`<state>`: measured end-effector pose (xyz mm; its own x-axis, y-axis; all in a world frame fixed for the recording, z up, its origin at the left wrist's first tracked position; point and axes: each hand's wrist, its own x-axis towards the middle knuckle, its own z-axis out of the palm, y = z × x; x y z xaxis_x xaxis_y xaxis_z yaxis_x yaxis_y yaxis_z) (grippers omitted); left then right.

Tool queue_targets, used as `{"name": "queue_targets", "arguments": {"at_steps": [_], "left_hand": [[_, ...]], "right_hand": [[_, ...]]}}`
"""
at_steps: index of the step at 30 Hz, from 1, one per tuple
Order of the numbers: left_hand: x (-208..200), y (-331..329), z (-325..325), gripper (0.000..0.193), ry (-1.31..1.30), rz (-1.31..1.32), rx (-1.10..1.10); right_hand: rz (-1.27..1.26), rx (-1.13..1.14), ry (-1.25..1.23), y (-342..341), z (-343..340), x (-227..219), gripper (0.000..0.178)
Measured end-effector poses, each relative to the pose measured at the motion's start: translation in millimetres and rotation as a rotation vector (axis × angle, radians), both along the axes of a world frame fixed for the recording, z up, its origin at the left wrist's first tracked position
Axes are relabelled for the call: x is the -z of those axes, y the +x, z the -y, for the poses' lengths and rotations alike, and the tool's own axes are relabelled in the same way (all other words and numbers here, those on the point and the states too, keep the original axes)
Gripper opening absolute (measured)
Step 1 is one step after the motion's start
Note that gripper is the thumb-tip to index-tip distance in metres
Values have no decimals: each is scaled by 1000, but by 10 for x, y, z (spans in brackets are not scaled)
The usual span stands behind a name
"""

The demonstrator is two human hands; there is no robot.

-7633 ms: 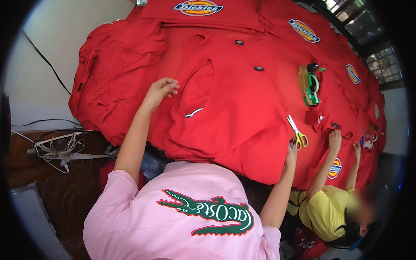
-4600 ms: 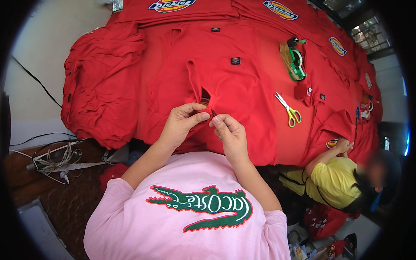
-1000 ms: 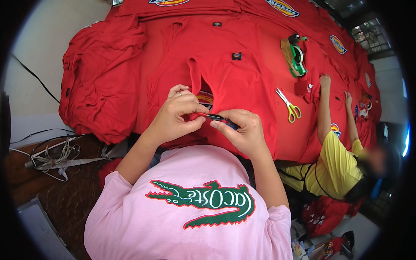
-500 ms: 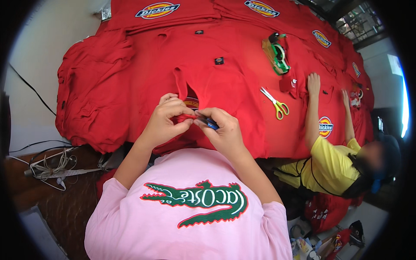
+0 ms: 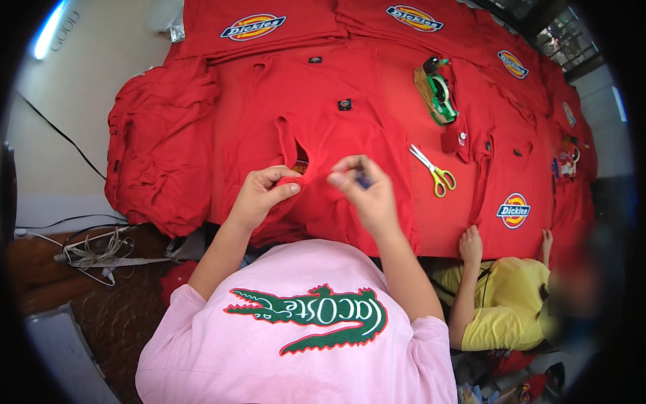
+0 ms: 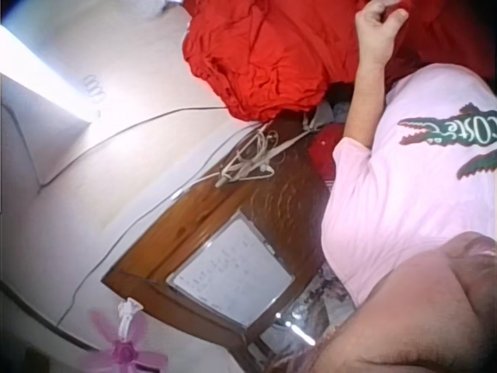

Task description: The person trims loose threads and cleans small spots on several red shirts using small pliers and a cleaning tool.

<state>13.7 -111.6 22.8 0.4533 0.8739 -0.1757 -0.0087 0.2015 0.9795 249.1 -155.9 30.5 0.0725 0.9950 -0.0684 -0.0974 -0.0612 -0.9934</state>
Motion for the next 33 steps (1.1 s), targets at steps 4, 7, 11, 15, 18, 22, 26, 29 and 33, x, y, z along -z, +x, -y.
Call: {"name": "queue_targets", "arguments": {"at_steps": [4, 7, 11, 15, 18, 22, 26, 29, 33], "left_hand": [[-136, 167, -7, 16, -95, 99, -57], [-94, 229, -18, 15, -96, 130, -97], [-33, 295, -38, 15, -68, 121, -99], [-109, 389, -52, 15, -84, 142, -160], [-71, 432, -93, 15, -32, 122, -170], [-49, 425, -128, 15, 100, 17, -132], [-52, 395, -163, 15, 117, 4, -136], [-16, 376, -190, 14, 93, 2, -142], [42, 364, -227, 14, 82, -14, -124]], "right_hand": [[335, -38, 84, -188, -29, -141, 24], [511, -56, 185, -87, -52, -134, 24], [601, -43, 221, -33, -65, -282, 24], [564, 39, 236, 43, -122, -204, 26], [520, 9, 203, 81, -162, -177, 26], [536, -39, 213, 51, -251, -206, 24], [601, -46, 275, 41, -338, -184, 21], [632, -73, 311, 40, -368, -156, 20], [556, -77, 226, 44, -393, -99, 18]]}}
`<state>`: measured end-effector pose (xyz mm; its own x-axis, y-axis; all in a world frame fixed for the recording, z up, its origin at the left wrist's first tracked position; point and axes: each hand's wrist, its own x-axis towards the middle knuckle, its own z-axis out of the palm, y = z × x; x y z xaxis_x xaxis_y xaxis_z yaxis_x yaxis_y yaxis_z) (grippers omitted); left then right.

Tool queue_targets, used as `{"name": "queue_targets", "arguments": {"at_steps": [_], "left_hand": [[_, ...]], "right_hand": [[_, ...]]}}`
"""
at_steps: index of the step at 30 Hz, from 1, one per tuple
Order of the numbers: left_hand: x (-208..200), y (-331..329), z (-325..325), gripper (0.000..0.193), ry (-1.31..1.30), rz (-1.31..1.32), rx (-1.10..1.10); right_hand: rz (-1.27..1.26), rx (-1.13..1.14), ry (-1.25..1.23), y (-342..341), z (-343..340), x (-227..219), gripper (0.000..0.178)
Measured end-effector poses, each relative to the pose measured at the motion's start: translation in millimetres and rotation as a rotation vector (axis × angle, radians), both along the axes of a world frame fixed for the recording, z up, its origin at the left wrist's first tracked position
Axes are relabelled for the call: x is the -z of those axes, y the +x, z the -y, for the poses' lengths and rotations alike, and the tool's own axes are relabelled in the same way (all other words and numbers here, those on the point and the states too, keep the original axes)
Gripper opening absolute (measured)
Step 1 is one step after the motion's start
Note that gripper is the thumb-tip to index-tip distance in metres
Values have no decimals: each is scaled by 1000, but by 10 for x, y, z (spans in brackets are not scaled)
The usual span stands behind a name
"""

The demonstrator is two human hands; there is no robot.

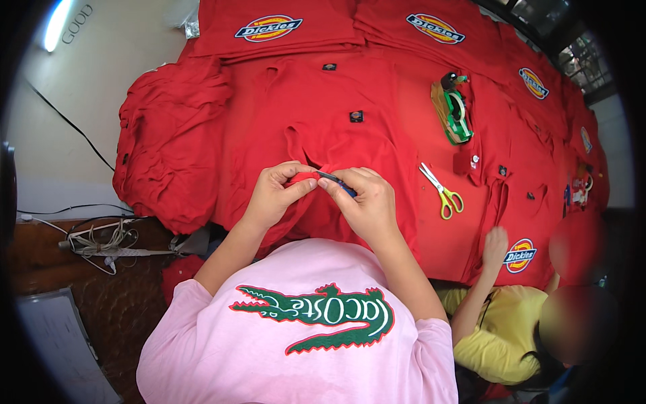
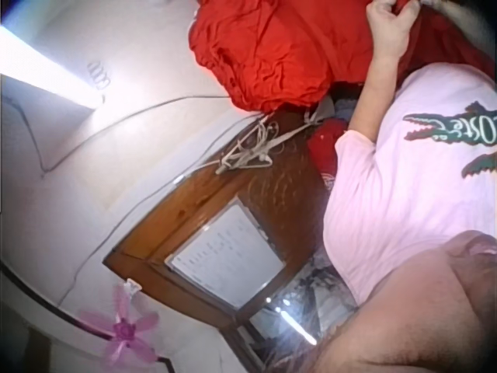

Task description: The person trims loose threads and cleans small spots on several red shirts using small pliers and a cleaning tool.

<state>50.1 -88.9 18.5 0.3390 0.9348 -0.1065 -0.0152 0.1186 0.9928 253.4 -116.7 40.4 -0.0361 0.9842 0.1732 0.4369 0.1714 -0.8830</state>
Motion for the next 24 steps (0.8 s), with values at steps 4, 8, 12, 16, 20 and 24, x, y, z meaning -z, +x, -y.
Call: {"name": "queue_targets", "arguments": {"at_steps": [4, 8, 12, 16, 20, 24], "left_hand": [[-97, 24, -43, 15, 47, -89, 6], [-160, -621, -294, 22, 49, 229, -361], [112, -2044, -720, 26, 93, 240, -642], [1323, -3195, -648, 25, 106, -373, -806], [1225, -1887, -632, 20, 137, -364, -609], [966, -613, -606, 21, 168, -432, -211]], "right_hand": [[-187, 113, -119, 142, -25, 200, 20], [-315, 354, -131, 750, -138, 308, 23], [-382, 592, -184, 1504, -11, 567, 24], [-267, 539, -305, 1631, 249, 931, 19], [-338, 498, -404, 1453, 469, 1561, 19], [-148, 411, -590, 1098, 392, 1704, 28]]}}
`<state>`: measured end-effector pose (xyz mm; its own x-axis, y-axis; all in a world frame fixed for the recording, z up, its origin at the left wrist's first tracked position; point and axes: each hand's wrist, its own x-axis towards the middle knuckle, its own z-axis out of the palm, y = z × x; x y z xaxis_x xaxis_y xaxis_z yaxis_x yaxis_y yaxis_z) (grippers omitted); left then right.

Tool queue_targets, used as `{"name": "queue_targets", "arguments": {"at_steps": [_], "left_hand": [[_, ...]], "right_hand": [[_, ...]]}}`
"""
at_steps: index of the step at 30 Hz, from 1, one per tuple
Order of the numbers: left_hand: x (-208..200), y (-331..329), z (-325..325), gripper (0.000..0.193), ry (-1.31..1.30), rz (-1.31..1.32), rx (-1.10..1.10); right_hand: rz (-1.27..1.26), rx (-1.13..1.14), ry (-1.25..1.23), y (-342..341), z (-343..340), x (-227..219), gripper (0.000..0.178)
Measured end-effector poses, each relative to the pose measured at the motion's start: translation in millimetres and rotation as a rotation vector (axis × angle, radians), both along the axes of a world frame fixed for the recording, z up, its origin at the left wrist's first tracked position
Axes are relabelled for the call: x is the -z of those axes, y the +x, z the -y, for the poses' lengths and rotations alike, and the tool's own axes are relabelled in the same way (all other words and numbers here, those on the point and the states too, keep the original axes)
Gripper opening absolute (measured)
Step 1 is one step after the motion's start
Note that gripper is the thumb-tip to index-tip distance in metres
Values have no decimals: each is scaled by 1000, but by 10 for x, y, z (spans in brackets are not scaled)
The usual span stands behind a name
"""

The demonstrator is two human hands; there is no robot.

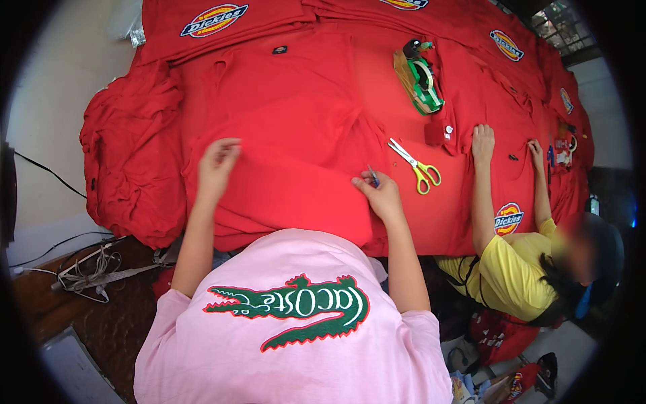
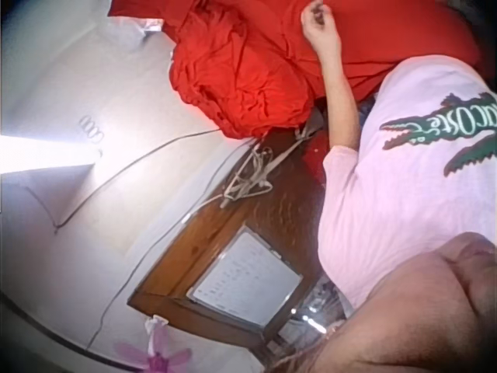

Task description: The person trims loose threads and cleans small spots on several red shirts using small pliers and a cleaning tool.

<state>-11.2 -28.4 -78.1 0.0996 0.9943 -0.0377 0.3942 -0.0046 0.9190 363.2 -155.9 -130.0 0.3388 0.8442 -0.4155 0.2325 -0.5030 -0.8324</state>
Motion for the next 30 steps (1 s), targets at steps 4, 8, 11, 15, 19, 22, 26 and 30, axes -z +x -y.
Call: {"name": "queue_targets", "arguments": {"at_steps": [4, 8, 11, 15, 19, 22, 26, 30], "left_hand": [[-196, 894, 59, 31, 68, 31, 468], [-443, 1289, 206, 30, -166, 215, 701], [-505, 1230, 197, 20, -241, 220, 701], [-628, 698, 77, 5, -319, 465, 514], [-735, 256, 128, 5, -381, 573, 399], [-795, 28, 223, 4, -407, 595, 364], [-889, -238, 322, 6, -394, 587, 360], [-832, -517, 418, 16, -396, 483, 344]], "right_hand": [[44, -144, -51, -102, -124, -142, 29], [-258, -166, 208, -399, -262, -910, 19], [-265, -279, 251, -480, -301, -1209, 14], [-373, -248, 170, -436, -242, -1340, 17], [-654, -167, 139, -650, -113, -1364, 12], [-696, -200, 186, -840, -99, -1378, 11], [-693, -210, 201, -1089, -96, -1435, 12], [-673, -198, 182, -1358, -99, -1443, 11]]}}
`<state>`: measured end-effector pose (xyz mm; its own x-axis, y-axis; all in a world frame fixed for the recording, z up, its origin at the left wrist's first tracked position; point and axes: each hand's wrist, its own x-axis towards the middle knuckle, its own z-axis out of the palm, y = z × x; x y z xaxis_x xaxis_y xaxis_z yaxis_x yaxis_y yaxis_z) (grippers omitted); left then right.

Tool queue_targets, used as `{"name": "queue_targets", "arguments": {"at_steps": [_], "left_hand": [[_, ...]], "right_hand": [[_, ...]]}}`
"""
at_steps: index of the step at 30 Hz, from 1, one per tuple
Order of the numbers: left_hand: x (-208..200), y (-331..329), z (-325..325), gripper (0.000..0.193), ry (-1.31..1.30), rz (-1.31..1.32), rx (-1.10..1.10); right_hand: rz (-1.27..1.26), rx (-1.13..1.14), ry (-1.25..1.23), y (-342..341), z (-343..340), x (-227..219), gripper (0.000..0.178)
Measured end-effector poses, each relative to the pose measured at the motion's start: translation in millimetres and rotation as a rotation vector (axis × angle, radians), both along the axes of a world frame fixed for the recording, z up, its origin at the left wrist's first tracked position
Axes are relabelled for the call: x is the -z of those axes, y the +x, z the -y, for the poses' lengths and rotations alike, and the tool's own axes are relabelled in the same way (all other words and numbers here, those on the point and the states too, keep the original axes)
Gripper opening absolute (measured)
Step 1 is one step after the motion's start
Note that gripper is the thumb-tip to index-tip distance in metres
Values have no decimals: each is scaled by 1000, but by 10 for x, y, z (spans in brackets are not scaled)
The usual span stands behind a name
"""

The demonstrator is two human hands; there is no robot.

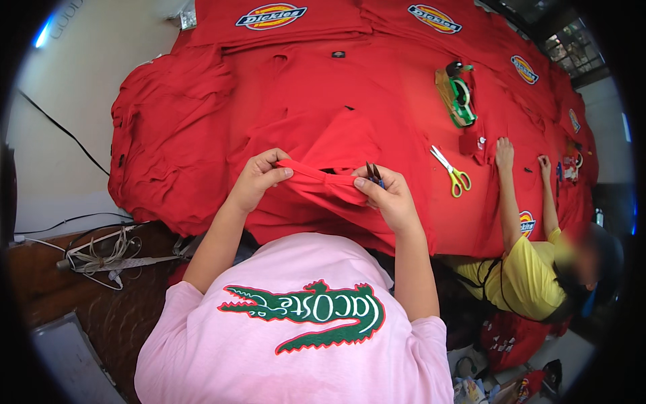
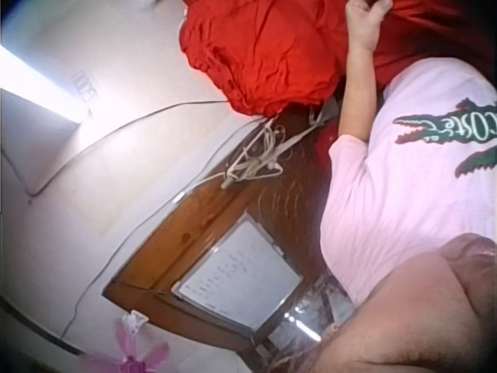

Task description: The person trims loose threads and cleans small spots on several red shirts using small pliers and a cleaning tool.

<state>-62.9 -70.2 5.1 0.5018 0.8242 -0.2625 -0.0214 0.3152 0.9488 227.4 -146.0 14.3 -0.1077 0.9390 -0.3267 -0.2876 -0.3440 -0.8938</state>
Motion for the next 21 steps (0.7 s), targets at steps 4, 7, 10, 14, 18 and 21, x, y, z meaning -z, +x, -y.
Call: {"name": "queue_targets", "arguments": {"at_steps": [4, 7, 10, 14, 18, 21], "left_hand": [[-166, -200, 103, 34, -28, -284, 226], [-253, -162, 217, 41, 91, -305, 278], [-66, -79, 348, 27, 327, -191, 188], [-38, 34, 515, 20, -123, 193, 103], [-28, 176, 593, 22, -292, 356, 65], [-60, 309, 649, 23, -376, 418, 35]], "right_hand": [[81, -68, 44, -287, -39, -64, 12], [94, -100, 63, -466, -21, -67, 13], [100, -72, 119, -614, 25, -104, 14], [635, 158, 352, -713, 99, -203, 18], [905, 200, 513, -559, 306, -297, 22], [974, 77, 596, -488, 463, -412, 19]]}}
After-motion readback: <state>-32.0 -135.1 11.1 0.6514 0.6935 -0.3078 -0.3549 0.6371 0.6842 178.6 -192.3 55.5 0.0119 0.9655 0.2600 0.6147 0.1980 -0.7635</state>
